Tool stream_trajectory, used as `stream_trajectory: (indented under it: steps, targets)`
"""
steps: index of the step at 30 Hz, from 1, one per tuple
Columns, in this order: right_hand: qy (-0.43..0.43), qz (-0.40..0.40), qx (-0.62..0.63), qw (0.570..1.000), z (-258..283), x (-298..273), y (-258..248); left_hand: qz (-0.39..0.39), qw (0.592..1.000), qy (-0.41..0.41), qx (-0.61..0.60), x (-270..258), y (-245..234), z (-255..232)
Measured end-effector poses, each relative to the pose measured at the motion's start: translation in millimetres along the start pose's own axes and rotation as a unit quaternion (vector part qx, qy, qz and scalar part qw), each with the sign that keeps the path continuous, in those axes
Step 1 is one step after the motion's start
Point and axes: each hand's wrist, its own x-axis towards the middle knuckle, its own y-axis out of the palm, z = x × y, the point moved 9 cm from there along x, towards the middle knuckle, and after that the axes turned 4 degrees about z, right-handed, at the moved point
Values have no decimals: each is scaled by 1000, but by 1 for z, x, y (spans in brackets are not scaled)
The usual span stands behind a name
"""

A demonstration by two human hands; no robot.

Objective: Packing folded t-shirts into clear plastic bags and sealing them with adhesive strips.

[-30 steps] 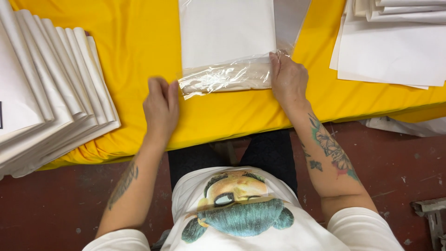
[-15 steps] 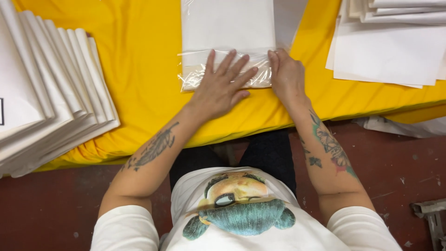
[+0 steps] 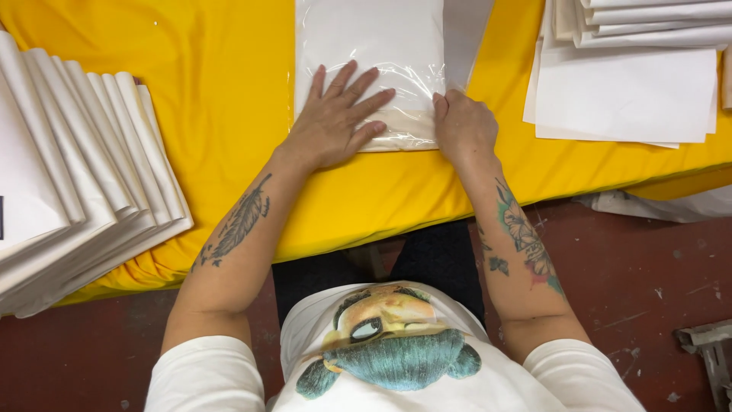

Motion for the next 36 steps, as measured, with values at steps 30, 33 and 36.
stream_trajectory:
  steps: [30,33,36]
  targets:
    - [-333,-267,117,897,118,57,-35,-571,740,-177,-308,-177,-44,114]
    - [-261,-141,64,953,107,70,-7,-605,665,-202,-388,-180,-46,134]
    - [-247,-94,50,963,105,84,9,-598,583,-167,-524,-151,-59,158]
